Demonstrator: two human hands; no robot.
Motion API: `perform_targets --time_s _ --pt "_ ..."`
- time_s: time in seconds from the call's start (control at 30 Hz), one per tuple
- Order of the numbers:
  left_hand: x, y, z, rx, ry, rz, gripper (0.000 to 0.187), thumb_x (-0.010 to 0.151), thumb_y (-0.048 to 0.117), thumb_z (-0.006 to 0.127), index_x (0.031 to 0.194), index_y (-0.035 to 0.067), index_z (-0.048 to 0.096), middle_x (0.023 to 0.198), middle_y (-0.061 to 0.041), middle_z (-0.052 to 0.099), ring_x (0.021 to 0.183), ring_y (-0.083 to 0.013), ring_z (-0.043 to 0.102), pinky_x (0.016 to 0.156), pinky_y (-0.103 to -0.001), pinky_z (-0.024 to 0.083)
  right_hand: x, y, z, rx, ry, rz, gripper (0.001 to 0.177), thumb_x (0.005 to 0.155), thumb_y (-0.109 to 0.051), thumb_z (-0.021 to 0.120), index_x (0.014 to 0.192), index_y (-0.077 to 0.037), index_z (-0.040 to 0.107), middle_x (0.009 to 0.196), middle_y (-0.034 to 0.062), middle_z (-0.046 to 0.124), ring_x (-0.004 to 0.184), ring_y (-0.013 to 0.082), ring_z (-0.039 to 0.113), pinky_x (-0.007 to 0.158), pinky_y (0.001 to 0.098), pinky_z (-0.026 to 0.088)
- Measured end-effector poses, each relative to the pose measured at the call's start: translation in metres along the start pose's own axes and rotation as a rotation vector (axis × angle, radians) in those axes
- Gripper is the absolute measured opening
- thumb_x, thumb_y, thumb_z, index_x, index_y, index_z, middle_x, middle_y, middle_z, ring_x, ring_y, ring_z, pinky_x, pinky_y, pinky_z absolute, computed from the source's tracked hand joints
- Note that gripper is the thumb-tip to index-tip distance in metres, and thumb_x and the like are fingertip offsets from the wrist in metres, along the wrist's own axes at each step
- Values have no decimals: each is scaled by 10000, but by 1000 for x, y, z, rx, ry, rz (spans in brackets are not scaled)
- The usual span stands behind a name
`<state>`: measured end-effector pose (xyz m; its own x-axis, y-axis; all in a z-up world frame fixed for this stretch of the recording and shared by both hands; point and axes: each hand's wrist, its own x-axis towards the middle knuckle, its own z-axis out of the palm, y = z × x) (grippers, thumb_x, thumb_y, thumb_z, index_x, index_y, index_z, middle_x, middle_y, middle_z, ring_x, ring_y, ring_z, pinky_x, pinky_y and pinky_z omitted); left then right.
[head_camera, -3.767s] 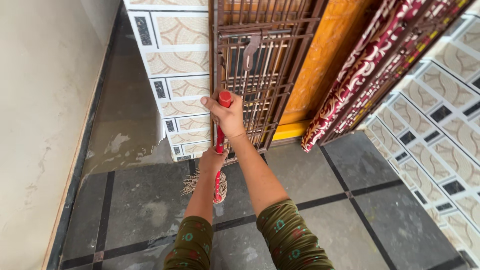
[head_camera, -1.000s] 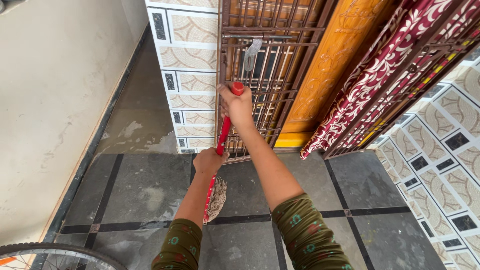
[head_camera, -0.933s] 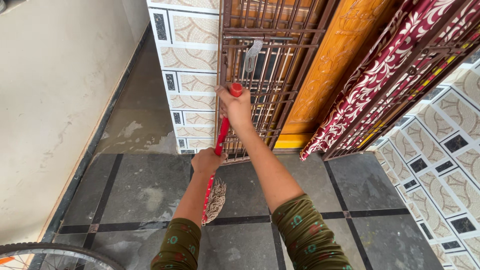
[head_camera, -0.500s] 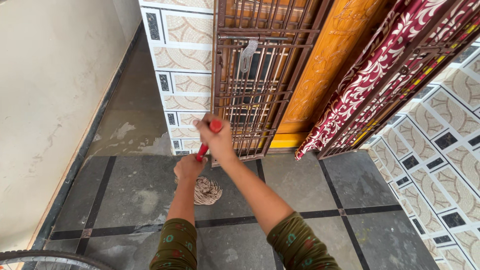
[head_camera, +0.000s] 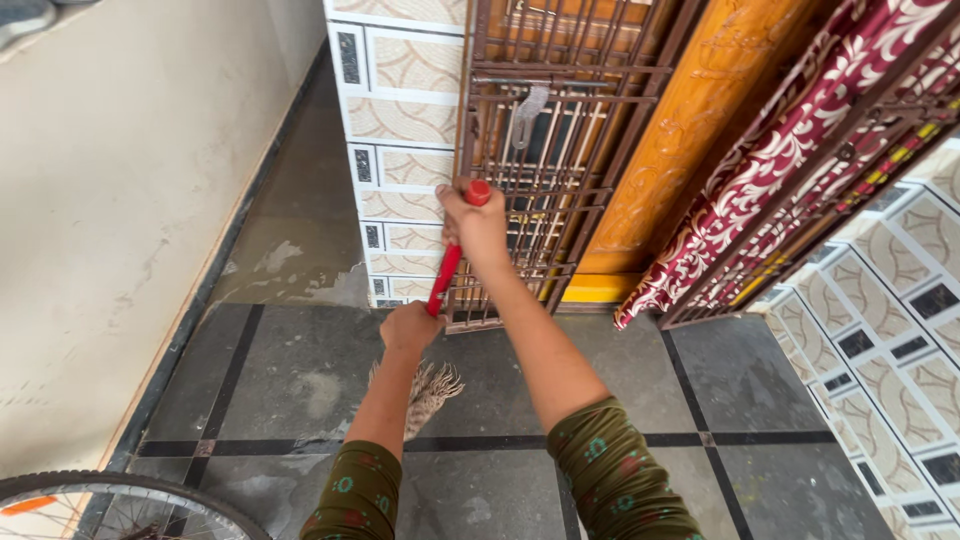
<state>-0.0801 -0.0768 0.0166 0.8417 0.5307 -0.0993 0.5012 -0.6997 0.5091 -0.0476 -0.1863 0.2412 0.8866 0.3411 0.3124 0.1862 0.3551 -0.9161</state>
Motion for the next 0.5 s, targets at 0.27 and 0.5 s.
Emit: perform_targets --time_s 0.27,0.5 --pt "4 -14 -18 33 -27 -31 442 788 567 757 1075 232 785 1071 -72 772 1049 -286 730 898 -426 571 -6 10 13 49 -86 -40 294 900 -84 724 705 -77 505 514 -5 471 408 95 426 425 285 395" --pt "14 -60 -12 30 22 -85 401 806 564 751 1105 298 766 1091 -61 769 1064 -298 722 902 -445 568 -45 60 27 -27 -204 -95 312 928 -66 724 691 -68 520 550 -12 501 473 80 455 475 265 366"
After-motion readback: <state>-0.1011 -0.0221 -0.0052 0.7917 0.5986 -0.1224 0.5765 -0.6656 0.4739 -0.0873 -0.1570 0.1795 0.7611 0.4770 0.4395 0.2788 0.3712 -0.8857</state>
